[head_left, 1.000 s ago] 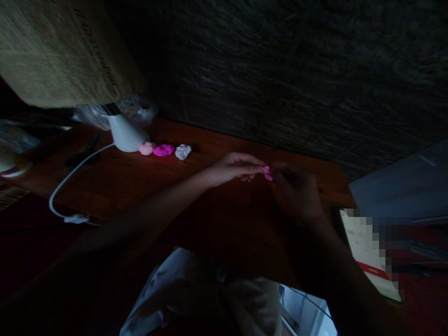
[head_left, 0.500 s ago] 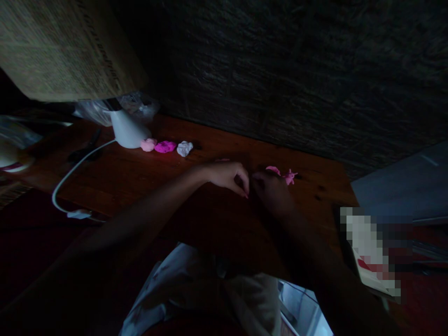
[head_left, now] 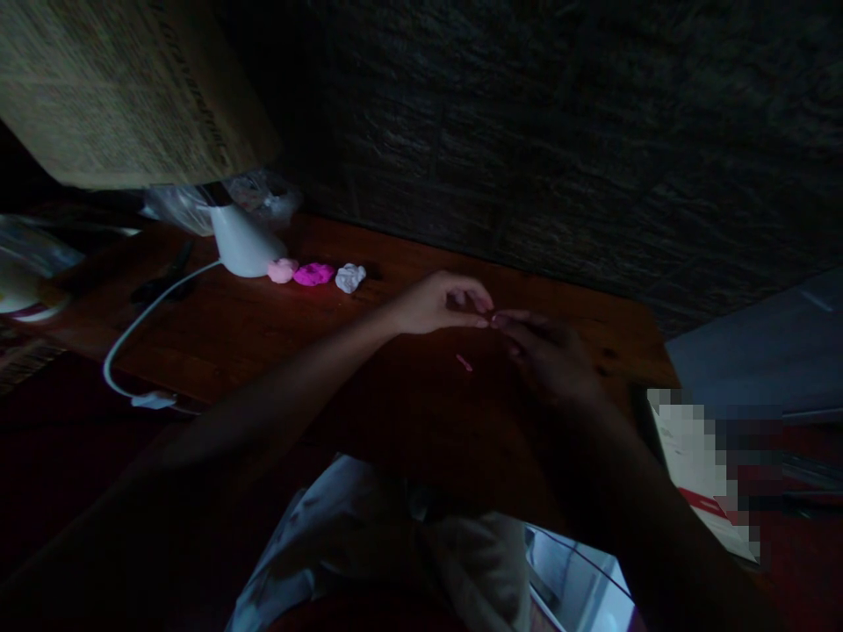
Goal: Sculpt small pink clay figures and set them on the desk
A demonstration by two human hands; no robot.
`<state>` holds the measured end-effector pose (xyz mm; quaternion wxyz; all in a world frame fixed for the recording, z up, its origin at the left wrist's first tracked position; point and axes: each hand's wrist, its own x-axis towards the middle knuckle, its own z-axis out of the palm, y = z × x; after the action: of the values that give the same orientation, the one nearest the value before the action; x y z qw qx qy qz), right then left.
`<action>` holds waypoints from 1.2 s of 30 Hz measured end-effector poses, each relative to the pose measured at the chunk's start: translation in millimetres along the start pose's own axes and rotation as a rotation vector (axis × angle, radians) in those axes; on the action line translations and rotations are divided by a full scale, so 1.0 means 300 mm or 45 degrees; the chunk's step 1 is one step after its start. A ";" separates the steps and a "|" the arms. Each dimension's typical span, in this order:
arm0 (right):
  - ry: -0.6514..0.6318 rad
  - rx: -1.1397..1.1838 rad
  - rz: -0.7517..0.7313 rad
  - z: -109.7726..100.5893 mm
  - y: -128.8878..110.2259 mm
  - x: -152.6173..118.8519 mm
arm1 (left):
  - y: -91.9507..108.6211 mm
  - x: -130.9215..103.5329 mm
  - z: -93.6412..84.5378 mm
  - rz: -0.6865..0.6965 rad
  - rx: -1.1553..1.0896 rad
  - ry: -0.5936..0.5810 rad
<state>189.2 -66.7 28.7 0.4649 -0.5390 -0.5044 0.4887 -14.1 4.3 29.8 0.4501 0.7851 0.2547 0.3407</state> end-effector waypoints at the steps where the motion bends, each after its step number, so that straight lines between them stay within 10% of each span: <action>1: -0.032 0.079 0.043 0.007 0.000 -0.001 | 0.002 0.000 0.005 0.015 -0.010 0.000; 23: -0.205 0.502 0.443 0.012 0.002 -0.006 | -0.020 -0.003 0.016 0.227 0.155 0.013; 36: -0.134 0.198 0.061 0.028 0.025 -0.004 | -0.014 -0.009 0.021 0.201 0.065 -0.025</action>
<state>181.6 -68.3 20.6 0.4665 -0.4868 -0.4755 0.5650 -11.5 0.9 23.1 0.4041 0.8174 0.1963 0.3607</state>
